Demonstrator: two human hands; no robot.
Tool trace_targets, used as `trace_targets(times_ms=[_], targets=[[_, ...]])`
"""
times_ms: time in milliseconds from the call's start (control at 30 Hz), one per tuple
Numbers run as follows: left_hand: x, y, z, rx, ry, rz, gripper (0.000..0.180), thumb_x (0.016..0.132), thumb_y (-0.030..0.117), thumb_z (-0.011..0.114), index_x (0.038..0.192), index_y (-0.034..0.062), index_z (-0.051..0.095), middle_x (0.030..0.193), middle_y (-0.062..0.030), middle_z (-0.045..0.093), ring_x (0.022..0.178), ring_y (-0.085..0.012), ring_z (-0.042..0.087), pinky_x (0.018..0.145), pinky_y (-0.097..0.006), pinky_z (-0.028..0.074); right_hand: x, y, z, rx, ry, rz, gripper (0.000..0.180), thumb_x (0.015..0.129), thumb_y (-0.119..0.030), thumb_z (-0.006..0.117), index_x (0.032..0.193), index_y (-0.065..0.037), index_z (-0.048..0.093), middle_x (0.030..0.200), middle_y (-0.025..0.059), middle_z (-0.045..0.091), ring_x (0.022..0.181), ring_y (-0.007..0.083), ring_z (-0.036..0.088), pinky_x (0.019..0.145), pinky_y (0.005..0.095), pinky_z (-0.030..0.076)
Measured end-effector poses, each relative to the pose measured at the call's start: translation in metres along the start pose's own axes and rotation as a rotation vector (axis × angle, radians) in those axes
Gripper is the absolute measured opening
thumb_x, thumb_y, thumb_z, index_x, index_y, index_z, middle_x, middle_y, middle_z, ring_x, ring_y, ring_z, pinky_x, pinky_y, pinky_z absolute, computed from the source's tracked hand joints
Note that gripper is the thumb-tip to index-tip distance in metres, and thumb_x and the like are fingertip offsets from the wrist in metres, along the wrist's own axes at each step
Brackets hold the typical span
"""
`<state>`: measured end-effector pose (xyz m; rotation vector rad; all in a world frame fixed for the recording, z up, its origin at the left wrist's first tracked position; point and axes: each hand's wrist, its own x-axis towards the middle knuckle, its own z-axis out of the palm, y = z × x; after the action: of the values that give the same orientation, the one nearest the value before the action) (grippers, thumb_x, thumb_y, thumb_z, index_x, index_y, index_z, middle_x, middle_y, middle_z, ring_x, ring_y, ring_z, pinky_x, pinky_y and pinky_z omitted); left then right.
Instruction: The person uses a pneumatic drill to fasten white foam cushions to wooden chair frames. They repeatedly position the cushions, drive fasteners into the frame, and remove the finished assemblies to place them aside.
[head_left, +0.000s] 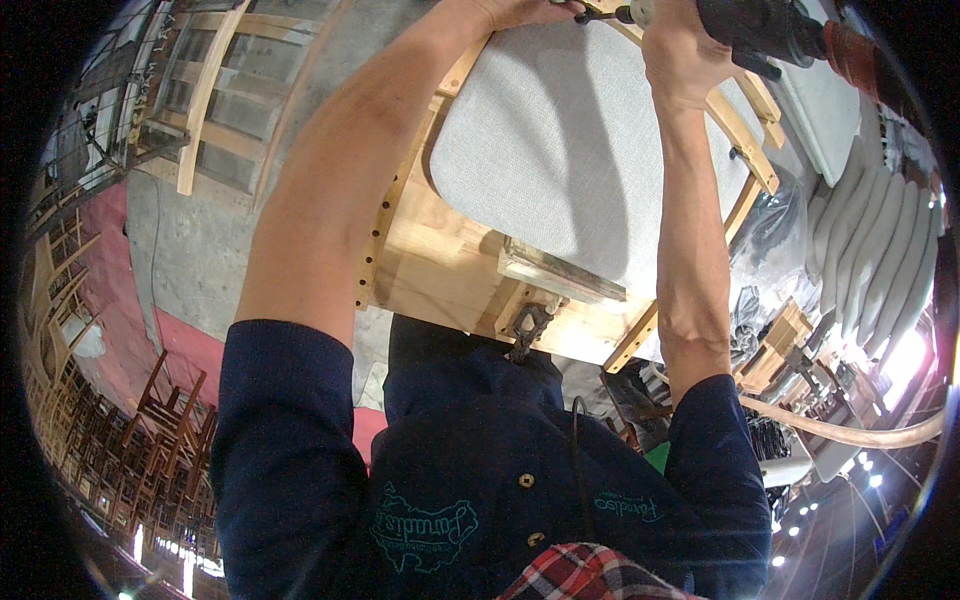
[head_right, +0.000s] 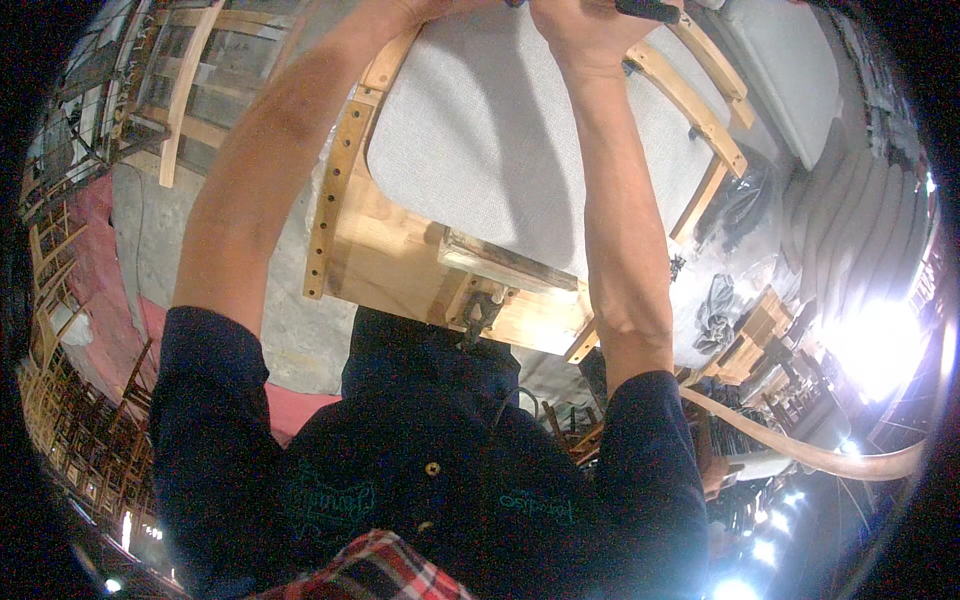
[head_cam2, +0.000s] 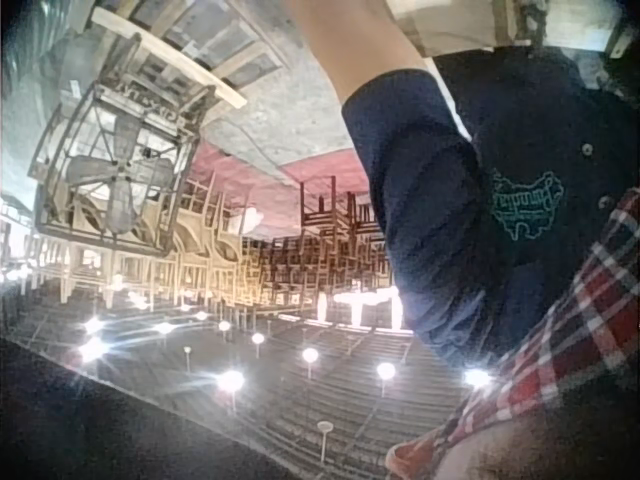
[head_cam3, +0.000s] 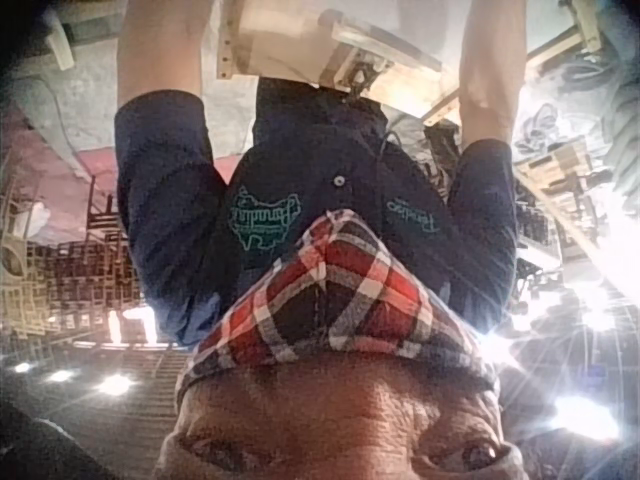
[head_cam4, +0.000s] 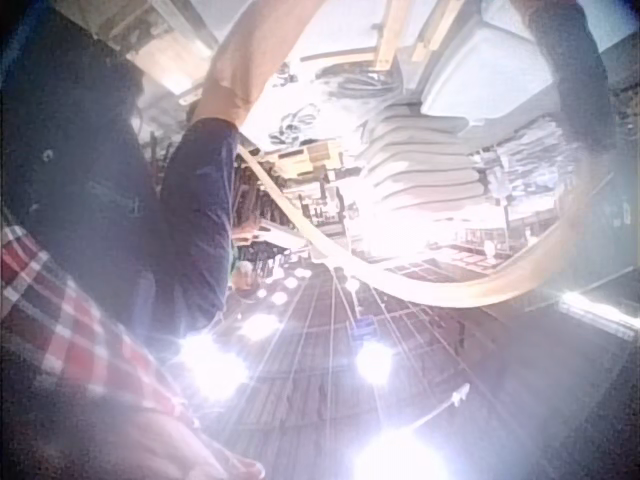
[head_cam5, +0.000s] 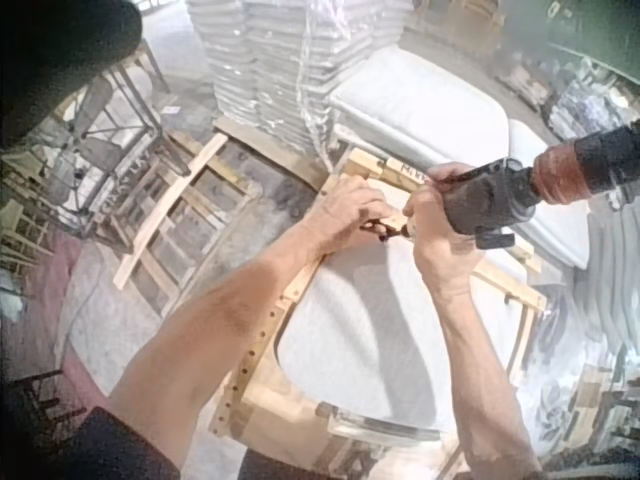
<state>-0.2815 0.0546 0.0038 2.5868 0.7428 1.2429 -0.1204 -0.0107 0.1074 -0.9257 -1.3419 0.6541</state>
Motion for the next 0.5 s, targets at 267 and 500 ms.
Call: trace_targets(times_ms=[267,500], targets=[[0.001,-0.004,0.005,-0.045,0.047,0.011,0.031,0.073,0.019,0.082,0.103,0.0174,0.072,0.100,-0.0028,0.066,0.097,-0.0283,0.057,0.088,-0.042,0.045,0.003,0.011,0.001,-0.016,-0.052,0.011,0.022,0.093,-0.001,0.062,0.114,-0.002,0.058,0.077,0.0032,0.064,0.065,0.0087,0.057,0.059,0.0239,0.046],[0.000,-0.005,0.007,0.019,-0.006,-0.006,0.026,0.075,0.018,0.080,0.099,0.0169,0.071,0.096,-0.0025,0.064,0.097,-0.0280,0.056,0.087,-0.041,0.045,0.006,0.013,0.000,-0.017,-0.031,-0.010,0.021,0.093,-0.001,0.063,0.114,-0.001,0.058,0.076,0.0034,0.064,0.063,0.0087,0.056,0.058,0.0234,0.044]])
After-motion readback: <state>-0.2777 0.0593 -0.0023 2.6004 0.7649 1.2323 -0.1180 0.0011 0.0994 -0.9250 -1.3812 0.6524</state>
